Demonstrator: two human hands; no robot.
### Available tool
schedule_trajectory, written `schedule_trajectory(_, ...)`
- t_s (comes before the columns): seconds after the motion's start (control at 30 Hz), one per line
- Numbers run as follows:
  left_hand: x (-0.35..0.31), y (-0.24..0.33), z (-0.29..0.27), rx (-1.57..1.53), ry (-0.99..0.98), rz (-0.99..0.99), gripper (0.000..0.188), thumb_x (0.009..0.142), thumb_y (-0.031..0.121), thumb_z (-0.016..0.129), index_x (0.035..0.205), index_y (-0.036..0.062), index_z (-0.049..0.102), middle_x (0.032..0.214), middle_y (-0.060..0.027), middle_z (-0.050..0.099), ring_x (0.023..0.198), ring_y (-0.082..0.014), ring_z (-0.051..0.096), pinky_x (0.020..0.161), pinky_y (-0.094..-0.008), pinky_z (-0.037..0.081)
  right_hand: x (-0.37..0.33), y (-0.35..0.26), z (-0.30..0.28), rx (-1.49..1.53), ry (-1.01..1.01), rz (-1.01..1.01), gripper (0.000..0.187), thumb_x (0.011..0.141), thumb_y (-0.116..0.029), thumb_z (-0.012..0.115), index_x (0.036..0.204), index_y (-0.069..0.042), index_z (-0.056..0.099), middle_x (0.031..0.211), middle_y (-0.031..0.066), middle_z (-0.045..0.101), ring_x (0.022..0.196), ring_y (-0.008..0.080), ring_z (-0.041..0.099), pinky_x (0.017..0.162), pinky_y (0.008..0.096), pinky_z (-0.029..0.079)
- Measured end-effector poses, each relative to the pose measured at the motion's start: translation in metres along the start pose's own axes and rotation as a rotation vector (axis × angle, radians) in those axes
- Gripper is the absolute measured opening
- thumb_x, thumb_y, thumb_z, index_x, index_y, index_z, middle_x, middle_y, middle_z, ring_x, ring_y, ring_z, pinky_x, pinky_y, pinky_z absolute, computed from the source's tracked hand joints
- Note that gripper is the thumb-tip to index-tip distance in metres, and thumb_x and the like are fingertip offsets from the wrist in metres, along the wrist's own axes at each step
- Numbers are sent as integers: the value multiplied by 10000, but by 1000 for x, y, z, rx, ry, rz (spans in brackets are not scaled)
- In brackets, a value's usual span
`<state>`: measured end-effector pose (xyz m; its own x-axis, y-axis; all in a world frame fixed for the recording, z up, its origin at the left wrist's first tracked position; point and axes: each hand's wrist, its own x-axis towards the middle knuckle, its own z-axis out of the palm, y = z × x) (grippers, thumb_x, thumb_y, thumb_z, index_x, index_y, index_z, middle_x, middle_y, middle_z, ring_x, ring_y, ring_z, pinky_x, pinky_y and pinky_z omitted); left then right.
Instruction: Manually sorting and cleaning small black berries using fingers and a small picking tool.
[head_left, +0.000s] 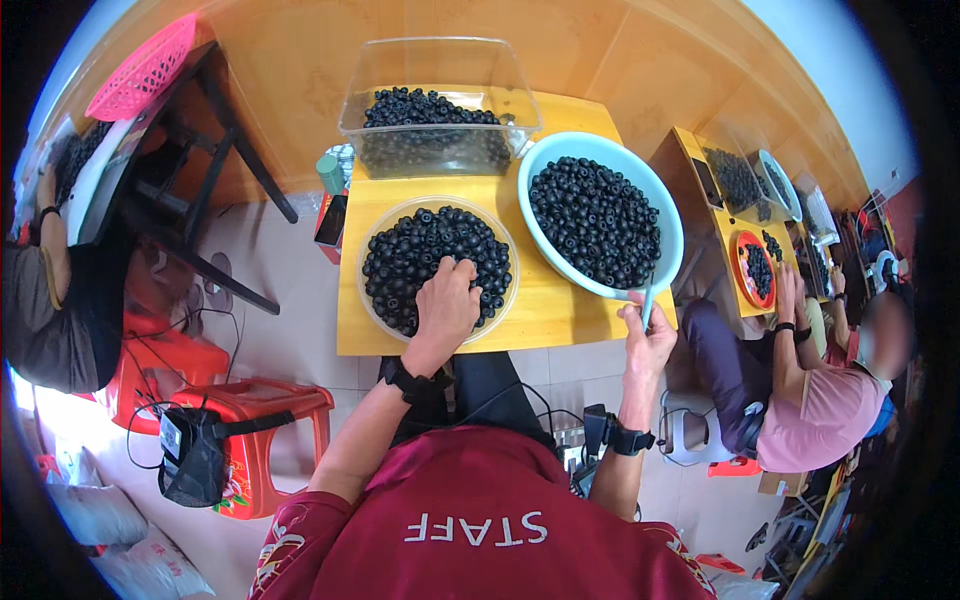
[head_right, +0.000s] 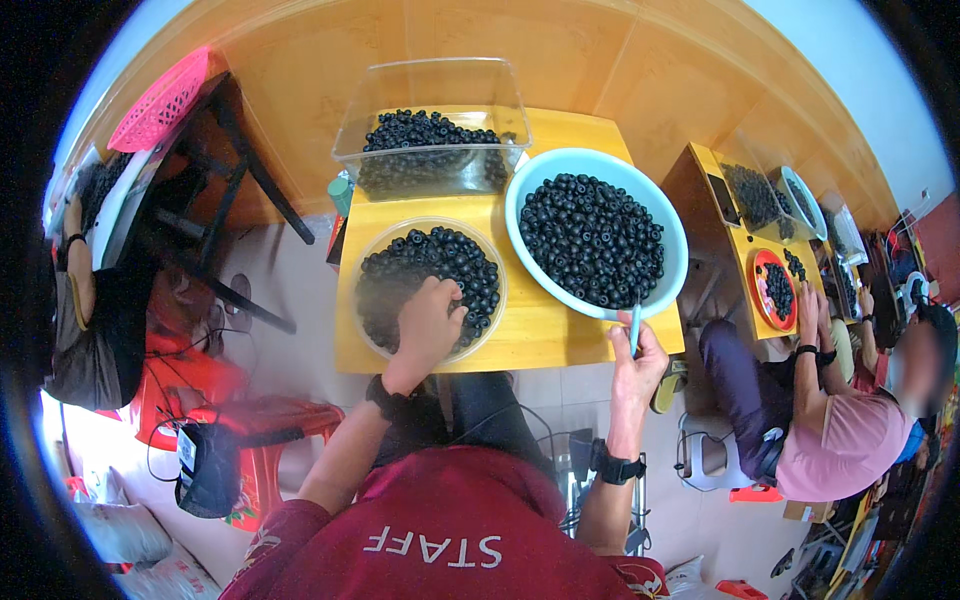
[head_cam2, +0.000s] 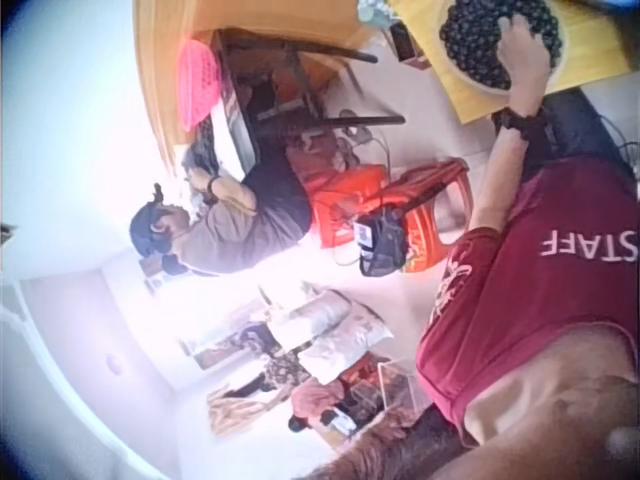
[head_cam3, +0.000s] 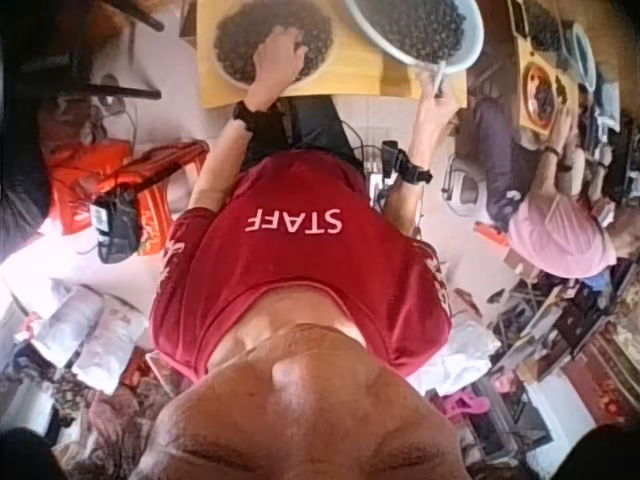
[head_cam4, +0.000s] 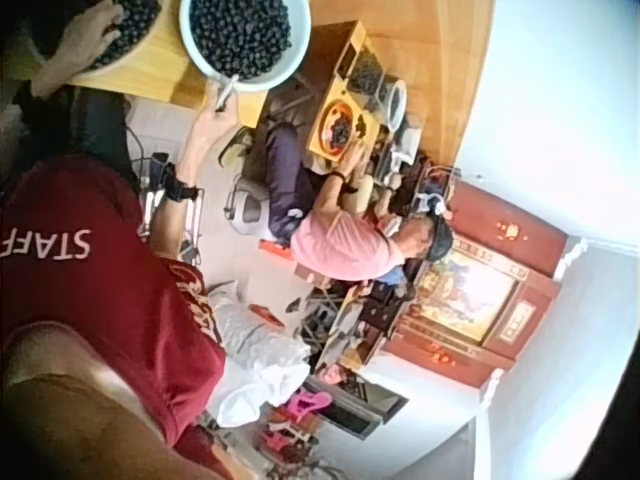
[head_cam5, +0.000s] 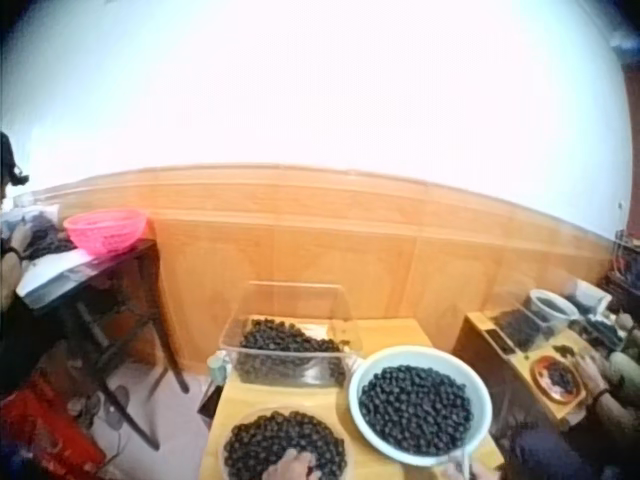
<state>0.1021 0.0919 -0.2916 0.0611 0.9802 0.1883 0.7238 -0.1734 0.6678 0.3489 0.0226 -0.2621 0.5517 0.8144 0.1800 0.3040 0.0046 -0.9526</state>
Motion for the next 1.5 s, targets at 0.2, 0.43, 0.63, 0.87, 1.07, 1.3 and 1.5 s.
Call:
schedule_trajectory(0.2,0,-4,4,-35,-3,84,182,711,43,624,875,74,552,817,-92,555,790,-293,572,665,-377,443,-20,10,7,81,-83,40,150,797,-61,627,931,4,647,758,16,608,637,71,547,614,207,429)
schedule_trajectory(0.43,-9,-13,-40,-1129,-273,-293,138,816,9,571,950,1,534,881,-44,559,794,-136,609,680,-238,520,-36,-4,36,42,-291,21,181,799,-84,631,956,4,644,726,-14,584,636,41,501,588,191,411)
schedule_trajectory(0.63,-29,-13,-52,-1558,-377,-426,170,842,19,551,1012,28,553,956,-47,581,786,-130,601,709,-244,502,-57,-29,63,82,-484,-88,189,818,-106,594,952,22,634,765,82,636,663,128,576,587,270,445)
schedule_trajectory(0.87,-37,-17,-45,-1717,-441,-297,165,845,59,577,1005,24,558,897,-52,596,805,-126,581,727,-238,479,-67,-67,83,-175,-589,-399,150,794,-138,625,888,-24,648,717,107,622,528,201,574,477,295,419)
schedule_trajectory(1.07,-41,-18,-46,-1766,-470,-286,161,849,72,577,1001,24,558,869,-51,594,780,-122,568,713,-236,469,-70,-68,86,-200,-586,-445,147,793,-147,624,895,-43,649,703,107,615,519,218,560,477,313,417)
schedule_trajectory(1.3,-42,-20,-44,-1798,-493,-313,146,849,74,577,986,27,563,848,-50,593,770,-119,568,694,-226,469,-69,-69,84,-237,-582,-447,147,794,-151,626,895,-47,652,672,109,598,515,217,556,477,314,417)
schedule_trajectory(1.5,-42,-17,-50,-1797,-531,-349,108,841,64,585,941,31,565,812,-47,591,729,-119,575,658,-225,473,-66,-67,80,-253,-611,-447,157,795,-160,628,900,-46,655,666,107,596,511,216,554,474,314,415)
